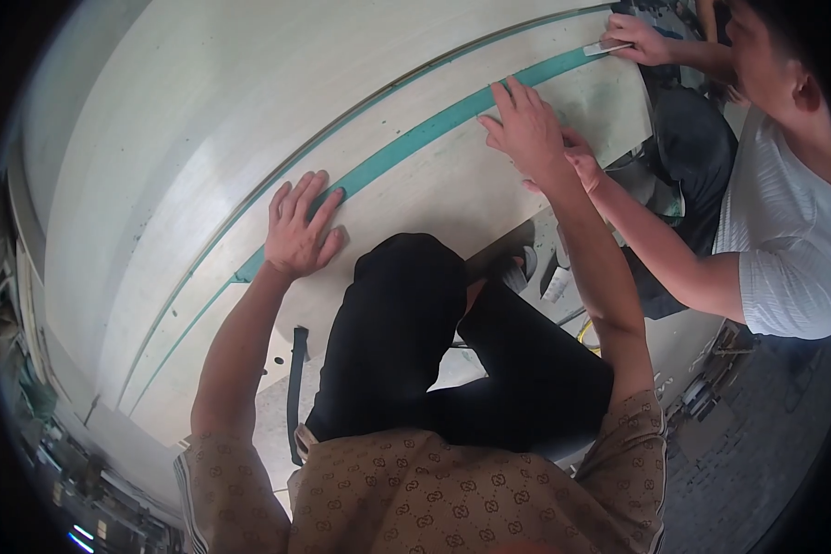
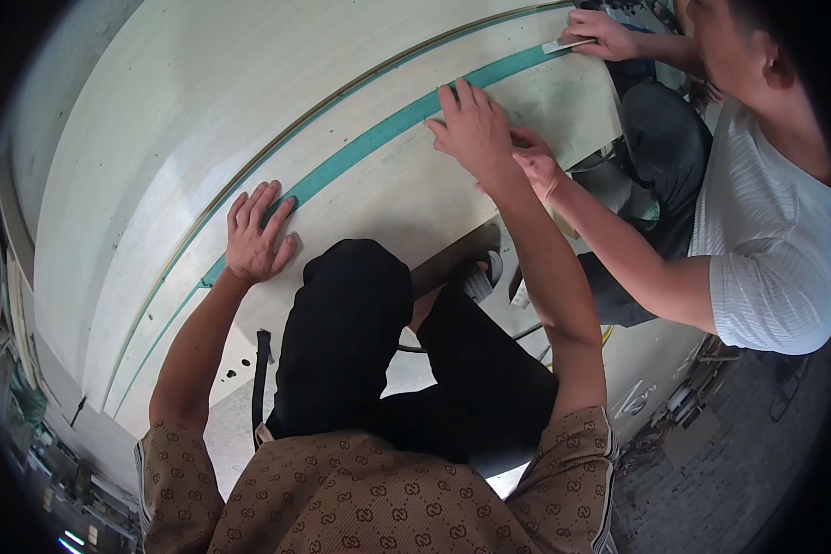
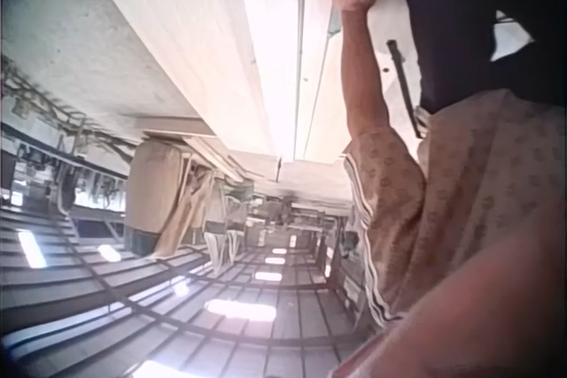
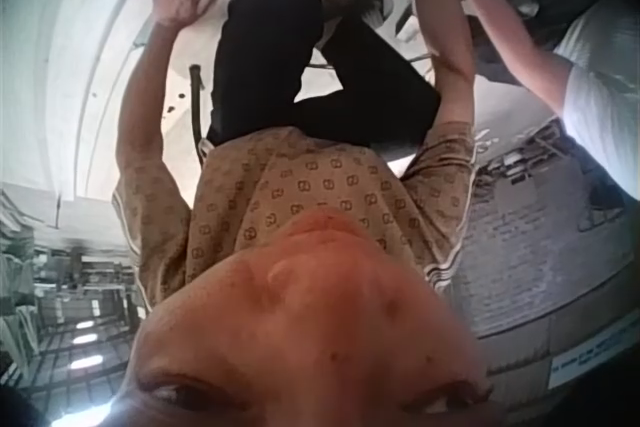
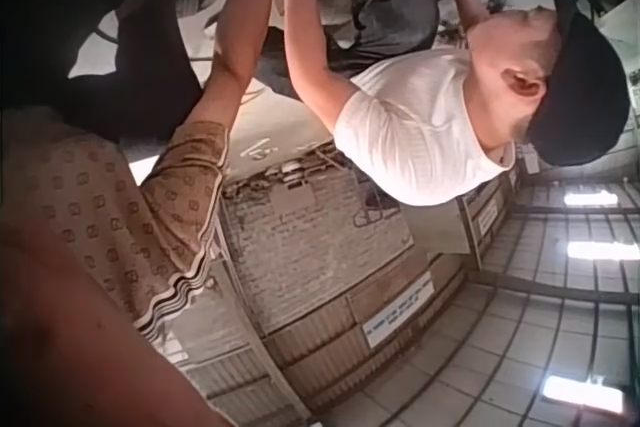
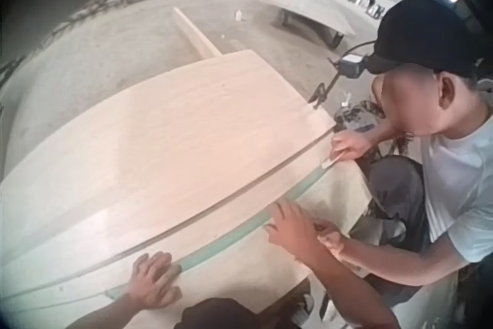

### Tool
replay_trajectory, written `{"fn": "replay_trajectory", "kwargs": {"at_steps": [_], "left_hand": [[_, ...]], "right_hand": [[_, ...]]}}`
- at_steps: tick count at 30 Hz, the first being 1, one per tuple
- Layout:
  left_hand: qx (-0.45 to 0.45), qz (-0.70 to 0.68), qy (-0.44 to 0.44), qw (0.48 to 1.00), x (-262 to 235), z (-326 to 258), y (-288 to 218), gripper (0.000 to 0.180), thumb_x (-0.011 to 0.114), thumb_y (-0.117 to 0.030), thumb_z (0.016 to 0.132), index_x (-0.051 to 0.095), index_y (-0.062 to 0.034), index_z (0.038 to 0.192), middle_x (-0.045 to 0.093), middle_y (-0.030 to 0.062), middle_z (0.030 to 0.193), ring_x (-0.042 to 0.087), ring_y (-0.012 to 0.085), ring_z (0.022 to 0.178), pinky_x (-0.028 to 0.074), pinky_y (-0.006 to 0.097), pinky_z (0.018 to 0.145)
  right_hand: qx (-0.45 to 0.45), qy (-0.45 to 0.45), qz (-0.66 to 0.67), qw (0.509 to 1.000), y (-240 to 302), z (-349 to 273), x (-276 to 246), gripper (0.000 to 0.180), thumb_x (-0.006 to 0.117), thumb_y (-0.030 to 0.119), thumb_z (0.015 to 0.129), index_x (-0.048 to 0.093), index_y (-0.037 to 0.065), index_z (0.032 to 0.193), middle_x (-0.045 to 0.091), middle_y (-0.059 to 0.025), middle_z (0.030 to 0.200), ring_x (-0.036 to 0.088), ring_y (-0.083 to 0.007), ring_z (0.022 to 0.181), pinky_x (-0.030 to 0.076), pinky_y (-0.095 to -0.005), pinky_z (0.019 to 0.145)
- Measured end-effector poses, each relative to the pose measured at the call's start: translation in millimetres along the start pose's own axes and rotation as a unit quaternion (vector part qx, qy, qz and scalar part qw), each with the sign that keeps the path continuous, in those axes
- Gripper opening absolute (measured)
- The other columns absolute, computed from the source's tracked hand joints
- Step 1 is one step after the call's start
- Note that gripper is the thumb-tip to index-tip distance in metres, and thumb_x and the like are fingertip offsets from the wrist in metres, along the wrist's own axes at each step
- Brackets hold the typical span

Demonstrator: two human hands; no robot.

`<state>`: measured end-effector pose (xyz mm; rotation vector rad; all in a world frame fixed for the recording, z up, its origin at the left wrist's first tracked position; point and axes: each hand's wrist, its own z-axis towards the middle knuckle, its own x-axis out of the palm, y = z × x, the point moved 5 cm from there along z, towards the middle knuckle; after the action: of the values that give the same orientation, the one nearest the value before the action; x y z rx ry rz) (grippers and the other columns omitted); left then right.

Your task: Marking and applying adhesive tape to a large wood panel for precision cutting in a workshop.

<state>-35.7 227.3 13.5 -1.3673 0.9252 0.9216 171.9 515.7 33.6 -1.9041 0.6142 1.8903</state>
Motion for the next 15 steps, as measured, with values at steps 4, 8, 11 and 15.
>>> {"fn": "replay_trajectory", "kwargs": {"at_steps": [4, 8, 11, 15], "left_hand": [[-0.003, -0.001, 0.001, 1.0, 0, 1, 0, 0.06, 0.06, -0.033, 0.083, 0.048, -0.0156, 0.139, 0.038, 0.0135, 0.15, 0.033, 0.0316, 0.141, 0.021, 0.052, 0.115], [-0.004, 0.004, 0.004, 1.0, -1, 1, 0, 0.06, 0.06, -0.033, 0.083, 0.049, -0.0155, 0.139, 0.038, 0.0135, 0.15, 0.033, 0.0315, 0.14, 0.021, 0.052, 0.115], [-0.001, 0.003, -0.001, 1.0, -1, 1, 0, 0.06, 0.06, -0.033, 0.083, 0.049, -0.0153, 0.139, 0.038, 0.0135, 0.149, 0.033, 0.0315, 0.14, 0.021, 0.052, 0.115], [-0.004, 0.003, 0.002, 1.0, 0, -1, 0, 0.058, 0.057, -0.032, 0.085, 0.049, -0.0145, 0.139, 0.039, 0.0142, 0.15, 0.033, 0.0324, 0.14, 0.02, 0.052, 0.116]], "right_hand": [[0.0, -0.001, -0.005, 1.0, 0, 1, 0, 0.055, 0.071, 0.039, 0.082, 0.052, 0.003, 0.119, 0.055, -0.0174, 0.122, 0.057, -0.0321, 0.112, 0.051, -0.0435, 0.087], [0.01, 0.01, 0.01, 1.0, -2, 1, 1, 0.056, 0.071, 0.035, 0.083, 0.05, 0.004, 0.125, 0.054, -0.0185, 0.129, 0.055, -0.035, 0.115, 0.051, -0.045, 0.088], [0.001, -0.018, 0.018, 1.0, -5, 3, -1, 0.053, 0.074, 0.035, 0.079, 0.053, 0.004, 0.116, 0.056, -0.0159, 0.119, 0.058, -0.0323, 0.108, 0.052, -0.0441, 0.084], [0.021, -0.026, 0.039, 0.999, -20, 5, 0, 0.046, 0.074, 0.033, 0.079, 0.054, 0.004, 0.109, 0.057, -0.0157, 0.114, 0.059, -0.0333, 0.105, 0.053, -0.0446, 0.081]]}}
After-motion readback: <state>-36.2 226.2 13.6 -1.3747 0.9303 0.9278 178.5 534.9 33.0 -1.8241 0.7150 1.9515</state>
